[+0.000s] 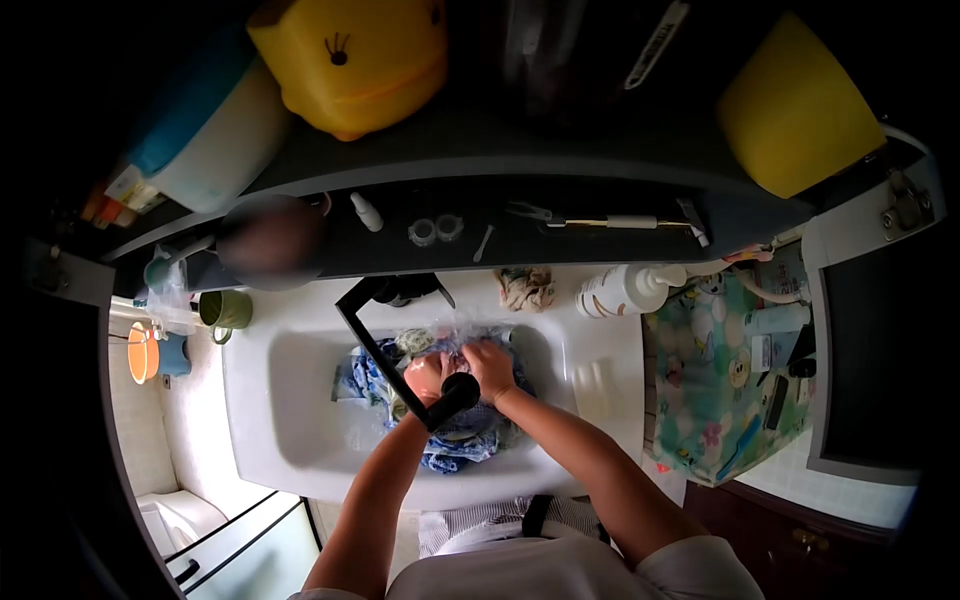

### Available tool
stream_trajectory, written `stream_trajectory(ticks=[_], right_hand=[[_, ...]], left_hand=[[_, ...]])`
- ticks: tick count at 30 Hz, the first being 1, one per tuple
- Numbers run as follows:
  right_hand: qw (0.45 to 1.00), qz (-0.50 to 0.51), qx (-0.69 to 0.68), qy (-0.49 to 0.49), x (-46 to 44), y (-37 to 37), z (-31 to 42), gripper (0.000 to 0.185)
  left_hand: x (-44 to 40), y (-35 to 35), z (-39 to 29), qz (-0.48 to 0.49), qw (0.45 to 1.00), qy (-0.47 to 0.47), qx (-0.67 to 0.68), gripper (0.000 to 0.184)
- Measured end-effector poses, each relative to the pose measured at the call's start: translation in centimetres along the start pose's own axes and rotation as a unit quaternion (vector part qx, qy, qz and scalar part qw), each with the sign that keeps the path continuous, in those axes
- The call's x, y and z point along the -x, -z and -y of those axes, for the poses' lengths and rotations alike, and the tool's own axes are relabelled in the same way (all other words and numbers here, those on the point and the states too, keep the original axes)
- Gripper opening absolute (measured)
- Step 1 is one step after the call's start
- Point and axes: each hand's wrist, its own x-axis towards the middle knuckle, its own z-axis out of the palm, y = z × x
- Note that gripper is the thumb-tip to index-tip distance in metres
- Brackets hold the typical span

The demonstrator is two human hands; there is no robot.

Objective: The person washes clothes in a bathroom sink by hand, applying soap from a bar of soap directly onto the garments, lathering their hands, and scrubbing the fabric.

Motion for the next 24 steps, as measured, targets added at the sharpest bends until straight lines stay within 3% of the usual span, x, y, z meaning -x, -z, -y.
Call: stream_trajectory(ticks=[2, 4, 10, 13, 15, 16, 18, 19, 22, 24], right_hand=[[0.999, 0.021, 0.03, -0.029, -0.4, -1.5, -0.8, 0.016], [0.997, 0.031, 0.025, -0.059, -0.7, -3.2, -1.6, 0.015], [0.997, -0.006, 0.033, -0.075, -1.9, -2.4, -0.8, 0.022], [0.993, -0.018, -0.062, -0.097, -0.6, -1.3, 0.1, 0.024], [0.994, -0.032, -0.092, -0.047, -0.3, 0.6, 0.4, 0.025], [0.998, -0.044, -0.037, -0.038, -0.5, 1.7, 1.1, 0.025], [0.995, -0.073, 0.069, -0.019, -1.3, 3.2, 2.6, 0.029], [0.992, -0.007, 0.118, -0.034, -1.5, 2.5, 2.4, 0.039], [0.979, 0.081, 0.186, 0.007, -2.7, 1.2, 1.8, 0.04], [0.979, 0.073, 0.187, 0.022, -3.1, -0.1, 2.2, 0.041]], left_hand=[[-0.8, -10.3, 9.1, 0.007, 0.999, 0.045, -0.02, 0.059], [-1.8, -1.1, 0.9, 0.009, 0.992, 0.12, 0.034, 0.06], [-2.2, 0.8, -0.7, 0.026, 0.991, 0.116, 0.054, 0.047], [-0.2, 1.6, -0.1, 0.043, 0.986, 0.117, 0.112, 0.041], [3.0, 1.8, 0.3, 0.006, 0.993, 0.037, 0.115, 0.031], [5.0, 3.7, -1.0, -0.034, 0.992, -0.016, 0.117, 0.03], [8.7, 6.7, -4.8, -0.034, 0.998, 0.045, 0.007, 0.034], [10.7, 5.8, -4.8, -0.07, 0.997, 0.031, -0.002, 0.043], [14.1, 5.6, -6.2, -0.088, 0.996, 0.013, -0.022, 0.058], [15.2, 5.1, -6.5, -0.07, 0.996, 0.033, -0.038, 0.065]])
